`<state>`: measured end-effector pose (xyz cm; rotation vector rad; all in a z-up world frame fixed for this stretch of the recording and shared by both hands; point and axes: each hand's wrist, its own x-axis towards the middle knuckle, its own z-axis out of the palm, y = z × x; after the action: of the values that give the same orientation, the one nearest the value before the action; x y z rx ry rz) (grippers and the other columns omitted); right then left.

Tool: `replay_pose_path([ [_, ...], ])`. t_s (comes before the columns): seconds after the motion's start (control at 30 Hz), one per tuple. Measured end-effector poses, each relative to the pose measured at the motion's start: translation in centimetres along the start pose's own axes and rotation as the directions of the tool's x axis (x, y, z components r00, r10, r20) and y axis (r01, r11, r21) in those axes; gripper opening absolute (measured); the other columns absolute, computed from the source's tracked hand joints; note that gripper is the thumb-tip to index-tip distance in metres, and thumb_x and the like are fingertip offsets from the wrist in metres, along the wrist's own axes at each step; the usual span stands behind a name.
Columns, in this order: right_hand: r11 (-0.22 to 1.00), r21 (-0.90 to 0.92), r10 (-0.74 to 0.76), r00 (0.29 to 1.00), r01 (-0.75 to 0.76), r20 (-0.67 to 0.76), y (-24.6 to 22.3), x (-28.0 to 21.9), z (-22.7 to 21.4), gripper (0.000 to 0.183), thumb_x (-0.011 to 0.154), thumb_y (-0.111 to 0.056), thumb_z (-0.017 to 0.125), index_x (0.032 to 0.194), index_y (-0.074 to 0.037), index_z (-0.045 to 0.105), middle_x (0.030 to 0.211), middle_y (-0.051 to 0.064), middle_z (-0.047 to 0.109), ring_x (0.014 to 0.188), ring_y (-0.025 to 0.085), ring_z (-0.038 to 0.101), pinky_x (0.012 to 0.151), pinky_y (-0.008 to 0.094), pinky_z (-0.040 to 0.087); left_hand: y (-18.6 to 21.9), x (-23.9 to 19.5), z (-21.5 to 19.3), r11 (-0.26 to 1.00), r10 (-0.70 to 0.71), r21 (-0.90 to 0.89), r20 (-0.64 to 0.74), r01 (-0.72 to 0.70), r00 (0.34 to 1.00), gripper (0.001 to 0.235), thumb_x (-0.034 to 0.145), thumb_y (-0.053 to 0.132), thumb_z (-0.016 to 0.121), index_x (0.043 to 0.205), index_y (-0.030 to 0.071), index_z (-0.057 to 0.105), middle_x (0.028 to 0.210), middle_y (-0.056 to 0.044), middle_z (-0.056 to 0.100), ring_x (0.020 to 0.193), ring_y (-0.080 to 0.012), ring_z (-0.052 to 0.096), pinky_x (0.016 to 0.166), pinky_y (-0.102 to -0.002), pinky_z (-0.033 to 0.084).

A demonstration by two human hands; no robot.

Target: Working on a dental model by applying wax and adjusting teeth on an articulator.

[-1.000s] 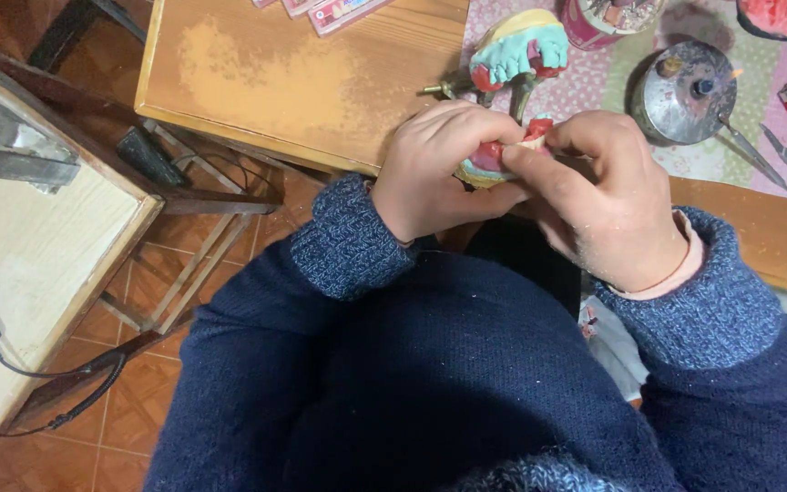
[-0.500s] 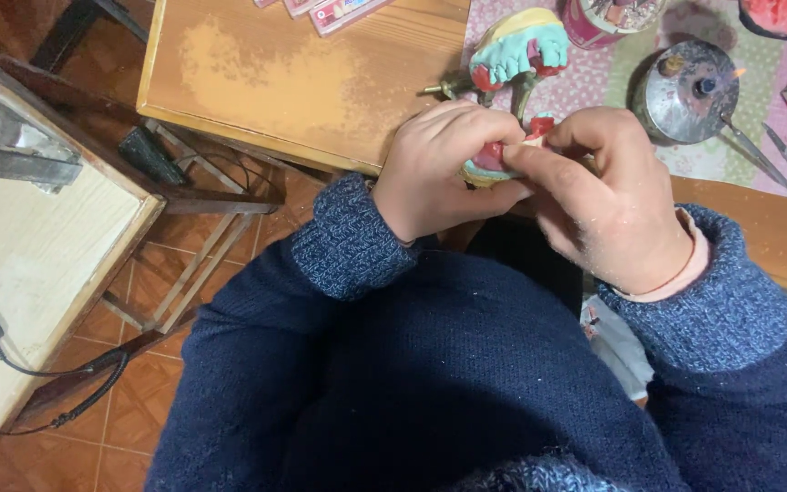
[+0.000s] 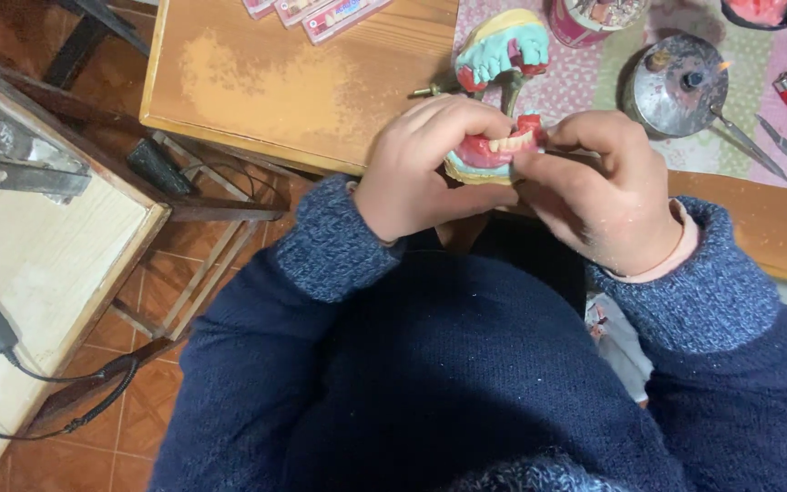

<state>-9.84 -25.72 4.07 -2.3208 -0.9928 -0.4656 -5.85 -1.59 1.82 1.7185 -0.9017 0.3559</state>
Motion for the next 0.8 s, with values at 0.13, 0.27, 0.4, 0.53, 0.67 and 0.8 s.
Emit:
replay_pose_path([
  [0.13, 1.0, 0.002, -0.01, 1.0, 0.01, -0.014, 0.3, 0.0, 0.0, 0.034, 0.086, -0.003, 0.093, 0.112, -0.006, 0.072, 0.12, 0.014, 0.057, 0.104, 0.029, 0.063, 0.085, 0.035, 0.055, 0.8, 0.8, -1.4, 0.999, -0.038, -0.03, 0.069, 0.04, 0.997, 0.031, 0.09, 0.015, 0.084, 0.113, 0.005, 0.065, 0.111, -0.01, 0.069, 0.104, -0.0298, 0.07, 0.094, -0.039, 0.057],
  [0.27, 0.998, -0.044, -0.054, 0.998, 0.053, -0.024, -0.9, 2.4, -0.9, 0.038, 0.077, 0.0, 0.089, 0.109, -0.004, 0.068, 0.115, 0.017, 0.058, 0.102, 0.036, 0.064, 0.086, 0.043, 0.055, 1.6, 1.9, -1.9, 0.961, -0.271, -0.02, 0.148, 0.277, 0.951, 0.011, 0.094, 0.011, 0.075, 0.104, 0.007, 0.07, 0.097, -0.008, 0.071, 0.088, -0.0227, 0.073, 0.078, -0.035, 0.059],
  [0.4, 0.998, -0.005, -0.065, 0.997, 0.065, 0.032, 0.0, 2.1, -0.9, 0.046, 0.078, -0.001, 0.085, 0.117, -0.003, 0.062, 0.121, 0.018, 0.061, 0.11, 0.04, 0.065, 0.094, 0.047, 0.056, 1.7, 2.9, -2.0, 0.959, -0.248, 0.181, 0.153, 0.22, 0.957, 0.012, 0.088, 0.013, 0.078, 0.093, 0.008, 0.068, 0.09, -0.009, 0.07, 0.087, -0.0277, 0.071, 0.074, -0.039, 0.056],
  [0.53, 0.998, 0.008, -0.056, 0.997, 0.056, 0.06, 0.4, 1.8, -0.7, 0.046, 0.082, -0.003, 0.085, 0.122, -0.005, 0.061, 0.124, 0.016, 0.063, 0.116, 0.038, 0.065, 0.099, 0.046, 0.056, 2.4, 4.2, -2.5, 0.943, -0.302, 0.219, 0.238, 0.252, 0.923, 0.013, 0.084, 0.015, 0.079, 0.088, 0.009, 0.068, 0.087, -0.01, 0.07, 0.081, -0.0288, 0.071, 0.069, -0.04, 0.055],
  [0.67, 0.997, 0.02, -0.072, 0.997, 0.072, 0.038, 0.3, 1.9, -0.8, 0.046, 0.085, -0.003, 0.085, 0.123, -0.003, 0.059, 0.124, 0.015, 0.063, 0.116, 0.037, 0.065, 0.097, 0.044, 0.056, 2.7, 4.9, -2.7, 0.934, -0.284, 0.3, 0.299, 0.193, 0.911, 0.011, 0.083, 0.013, 0.076, 0.085, 0.009, 0.066, 0.082, -0.012, 0.068, 0.079, -0.0325, 0.069, 0.068, -0.043, 0.053],
  [0.8, 0.996, -0.003, -0.09, 0.996, 0.09, 0.006, 0.0, 2.1, -1.0, 0.046, 0.086, -0.001, 0.085, 0.125, -0.002, 0.059, 0.123, 0.015, 0.064, 0.116, 0.037, 0.066, 0.096, 0.042, 0.057, 3.0, 5.3, -2.7, 0.936, -0.277, 0.309, 0.35, 0.169, 0.895, 0.012, 0.085, 0.012, 0.073, 0.083, 0.008, 0.063, 0.078, -0.011, 0.066, 0.078, -0.0336, 0.067, 0.067, -0.045, 0.051],
])
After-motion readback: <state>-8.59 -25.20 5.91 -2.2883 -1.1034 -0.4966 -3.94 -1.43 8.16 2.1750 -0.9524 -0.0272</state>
